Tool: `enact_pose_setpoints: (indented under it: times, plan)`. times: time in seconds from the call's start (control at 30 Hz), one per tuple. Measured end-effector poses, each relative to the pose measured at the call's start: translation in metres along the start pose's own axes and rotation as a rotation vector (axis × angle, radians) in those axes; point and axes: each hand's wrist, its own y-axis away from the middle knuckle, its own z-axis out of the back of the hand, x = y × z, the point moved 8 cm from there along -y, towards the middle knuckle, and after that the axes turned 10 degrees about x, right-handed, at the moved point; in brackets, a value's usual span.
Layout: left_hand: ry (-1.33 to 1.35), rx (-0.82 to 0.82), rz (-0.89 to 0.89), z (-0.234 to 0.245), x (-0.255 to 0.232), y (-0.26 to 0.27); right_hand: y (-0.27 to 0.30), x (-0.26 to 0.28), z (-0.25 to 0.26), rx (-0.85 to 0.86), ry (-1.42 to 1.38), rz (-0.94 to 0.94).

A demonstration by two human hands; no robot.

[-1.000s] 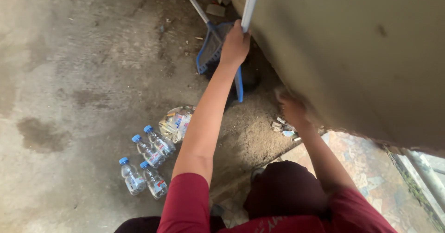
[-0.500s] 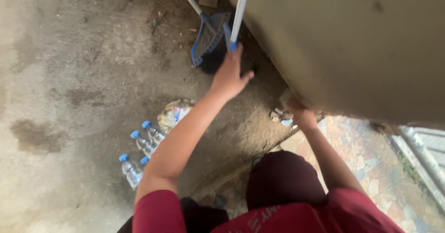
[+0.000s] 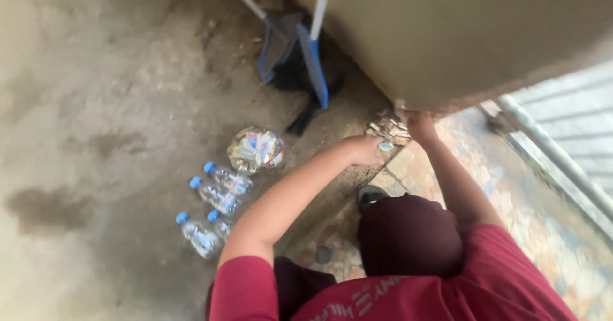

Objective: Picking up plastic water bottles and disposing of them in a bin.

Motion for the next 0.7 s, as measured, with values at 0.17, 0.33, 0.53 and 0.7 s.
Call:
enact_pose_setpoints:
  times: [0.17, 0.33, 0.53, 0.7]
  plan:
    - [-0.002, -0.042, -0.164, -0.014, -0.022, -0.066, 0.030, 0.032, 0.063, 0.021, -0.052, -0.221]
    - [0.089, -0.148, -0.161, -0.055, -0.007, -0.122, 0.055, -0.078, 0.002, 0.141, 0.229, -0.330]
    - [0.293, -0.015, -0.098, -0.149, 0.018, -0.107, 0.101, -0.070, -0.036, -0.019, 0.094, -0.502]
    - [0.442, 0.033, -0.187, -0.251, 0.053, -0.100, 0.080, -0.013, -0.060, -0.321, 0.455, -0.293]
